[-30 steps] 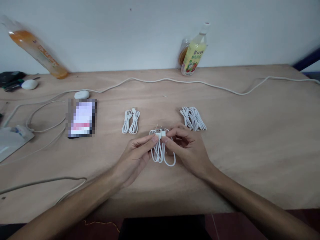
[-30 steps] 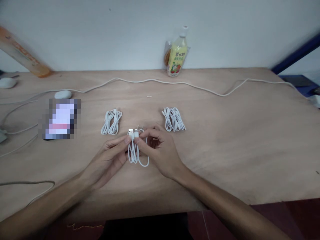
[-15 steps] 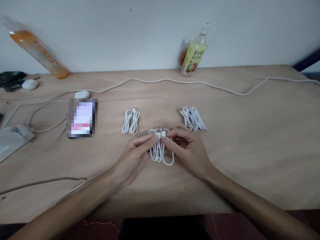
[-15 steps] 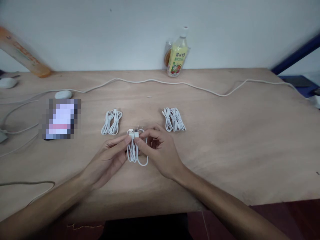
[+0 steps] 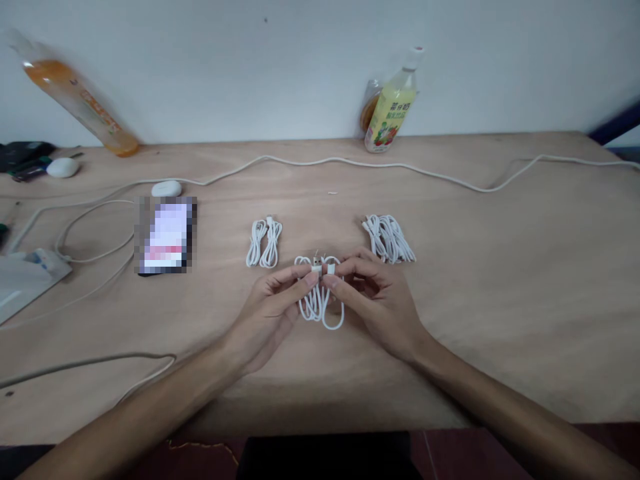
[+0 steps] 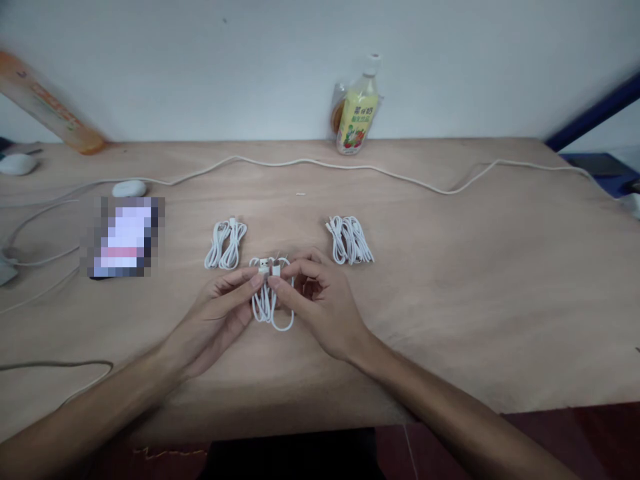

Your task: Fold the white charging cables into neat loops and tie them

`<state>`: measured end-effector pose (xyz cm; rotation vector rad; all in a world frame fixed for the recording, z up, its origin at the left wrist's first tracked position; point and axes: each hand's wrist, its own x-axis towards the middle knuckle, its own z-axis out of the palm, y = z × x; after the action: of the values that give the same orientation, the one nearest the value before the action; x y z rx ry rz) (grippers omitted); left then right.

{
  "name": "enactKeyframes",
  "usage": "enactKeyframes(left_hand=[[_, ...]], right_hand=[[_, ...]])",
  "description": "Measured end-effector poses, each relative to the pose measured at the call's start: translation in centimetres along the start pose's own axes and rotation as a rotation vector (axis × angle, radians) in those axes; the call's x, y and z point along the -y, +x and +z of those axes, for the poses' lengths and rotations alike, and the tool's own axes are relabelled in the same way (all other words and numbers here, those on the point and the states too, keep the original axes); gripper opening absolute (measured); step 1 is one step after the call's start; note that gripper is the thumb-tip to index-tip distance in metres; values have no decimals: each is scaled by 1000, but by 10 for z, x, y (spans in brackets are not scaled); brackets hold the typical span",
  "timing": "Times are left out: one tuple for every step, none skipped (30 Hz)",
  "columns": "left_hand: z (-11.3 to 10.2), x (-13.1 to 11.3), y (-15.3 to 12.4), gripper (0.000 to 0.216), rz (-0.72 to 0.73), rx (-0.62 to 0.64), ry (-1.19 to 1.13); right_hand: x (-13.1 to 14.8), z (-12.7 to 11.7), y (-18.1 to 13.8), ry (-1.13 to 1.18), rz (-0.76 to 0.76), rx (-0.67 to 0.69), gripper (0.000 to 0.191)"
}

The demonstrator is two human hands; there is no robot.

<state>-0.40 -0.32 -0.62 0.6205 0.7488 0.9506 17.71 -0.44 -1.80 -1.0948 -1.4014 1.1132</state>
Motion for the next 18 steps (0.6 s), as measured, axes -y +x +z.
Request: enactKeyframes(left_hand=[[0,0,0,20,-3,-3,2],[1,0,0,22,-7,-8,5],[1,-1,0,23,-10,-14,7],[1,-1,0,22,-11,-23,7],[1,-1,0,22,-13,-34,5],[1,-1,0,22,-18,-45,0],[0,0,0,22,-24,-55,-3],[0,0,0,22,-29,-63,-7],[0,0,1,22,-32,-68,-9],[-1,0,1,22,-34,-69,-10],[-1,1,1,22,-33,-68,-10],[-1,1,0,22,-32,-67,-10],[-1,1,0,22,-33,-68,-10],[0,0,0,22,-36,-69,-12],[0,0,-1,22,-41,-71,-13],[1,0,-1,23,-45,-77,-15],[1,-1,-1,24,-48,-84,-15],[2,-1,-1,25,-52,-90,-11]], right_hand=[[0,0,0,1,-2,5,11],[0,0,0,2,-4,10,11],[0,0,-1,4,-8,12,12],[-1,0,-1,6,-12,12,12],[-1,0,-1,10,-16,14,13],[-1,-1,-1,13,-19,17,13],[0,-1,-1,14,-22,23,15],[0,-2,-1,13,-26,31,16],[0,-3,0,9,-31,41,17],[0,-3,0,5,-36,52,19],[-1,-4,0,3,-41,60,20],[-1,-4,0,5,-46,64,22],[-1,-4,0,9,-49,66,22],[-2,-4,0,14,-48,67,23],[-2,-4,0,15,-45,69,24],[-2,-4,0,11,-45,71,25],[-2,-3,0,4,-47,77,25],[-1,-3,0,-4,-48,86,26]])
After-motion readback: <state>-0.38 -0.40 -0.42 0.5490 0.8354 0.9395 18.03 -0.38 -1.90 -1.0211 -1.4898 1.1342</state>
